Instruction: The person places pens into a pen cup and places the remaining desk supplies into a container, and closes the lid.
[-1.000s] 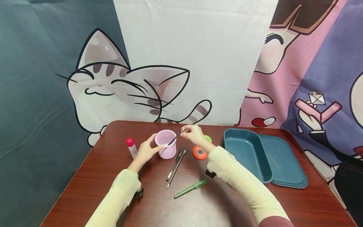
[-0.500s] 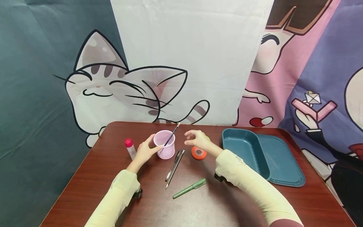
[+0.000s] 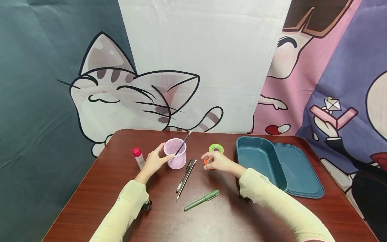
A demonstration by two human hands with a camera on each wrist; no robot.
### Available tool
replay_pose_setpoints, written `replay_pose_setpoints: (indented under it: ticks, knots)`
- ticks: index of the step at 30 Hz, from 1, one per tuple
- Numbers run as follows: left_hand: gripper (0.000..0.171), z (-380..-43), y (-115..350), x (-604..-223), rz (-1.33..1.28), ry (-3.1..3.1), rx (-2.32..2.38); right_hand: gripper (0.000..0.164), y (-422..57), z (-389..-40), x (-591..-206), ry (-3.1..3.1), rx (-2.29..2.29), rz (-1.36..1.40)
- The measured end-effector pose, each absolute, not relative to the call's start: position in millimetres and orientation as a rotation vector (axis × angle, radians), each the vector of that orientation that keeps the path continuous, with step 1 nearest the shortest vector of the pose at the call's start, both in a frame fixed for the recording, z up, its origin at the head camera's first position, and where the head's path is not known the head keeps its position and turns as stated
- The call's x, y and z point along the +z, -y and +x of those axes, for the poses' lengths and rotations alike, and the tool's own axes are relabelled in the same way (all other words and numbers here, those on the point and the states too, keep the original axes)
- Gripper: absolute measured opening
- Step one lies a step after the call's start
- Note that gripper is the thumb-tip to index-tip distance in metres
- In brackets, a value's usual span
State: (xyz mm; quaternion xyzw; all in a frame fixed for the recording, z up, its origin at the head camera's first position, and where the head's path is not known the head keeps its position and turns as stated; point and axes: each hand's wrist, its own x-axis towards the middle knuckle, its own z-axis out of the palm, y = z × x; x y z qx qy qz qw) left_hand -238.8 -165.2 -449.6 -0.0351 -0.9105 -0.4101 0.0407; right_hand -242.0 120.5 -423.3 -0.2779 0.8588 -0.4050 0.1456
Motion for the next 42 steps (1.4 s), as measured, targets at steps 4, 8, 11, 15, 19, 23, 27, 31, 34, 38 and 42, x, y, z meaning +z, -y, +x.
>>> replay_pose_setpoints:
  ticks: [4,8,11,15,19,23,27,31,34,38,42]
  knots:
    - [0.070,-239.5,165.7,-450.0,-0.106,2.788,-1.263,0.037,-123.7,-232.6,-431.2,-2.473,-1.095,-0.844]
    - [0.071,-240.4,166.7,-451.5,-0.094,2.795,-1.271,0.037,-128.7,-225.8,-438.7,-2.481,-0.999,-0.899]
    - [0.072,-240.4,166.8,-452.0,-0.095,2.798,-1.272,0.036,-130.8,-221.2,-443.5,-2.473,-0.963,-0.933]
    - [0.072,-240.1,166.6,-452.2,-0.099,2.796,-1.269,0.036,-132.3,-214.4,-447.9,-2.444,-0.933,-0.989]
    - [0.072,-240.1,166.3,-452.3,-0.099,2.794,-1.264,0.033,-134.2,-207.1,-452.5,-2.427,-0.869,-1.070]
    - [0.072,-240.3,166.5,-452.3,-0.098,2.793,-1.264,0.028,-136.2,-200.3,-458.1,-2.425,-0.799,-1.110]
    - [0.072,-240.7,167.1,-452.6,-0.095,2.801,-1.267,0.025,-137.3,-194.6,-462.1,-2.436,-0.742,-1.122]
    - [0.073,-240.5,167.0,-452.2,-0.083,2.807,-1.278,0.024,-138.4,-190.0,-465.1,-2.455,-0.690,-1.146]
    - [0.074,-240.9,167.2,-452.5,-0.087,2.809,-1.276,0.024,-139.3,-186.9,-466.8,-2.460,-0.680,-1.161]
    - [0.074,-241.3,167.1,-453.1,-0.096,2.808,-1.278,0.022,-140.7,-184.2,-468.6,-2.478,-0.669,-1.166]
    - [0.072,-241.3,166.8,-453.0,-0.098,2.798,-1.294,0.022,-142.4,-182.9,-472.2,-2.525,-0.625,-1.170]
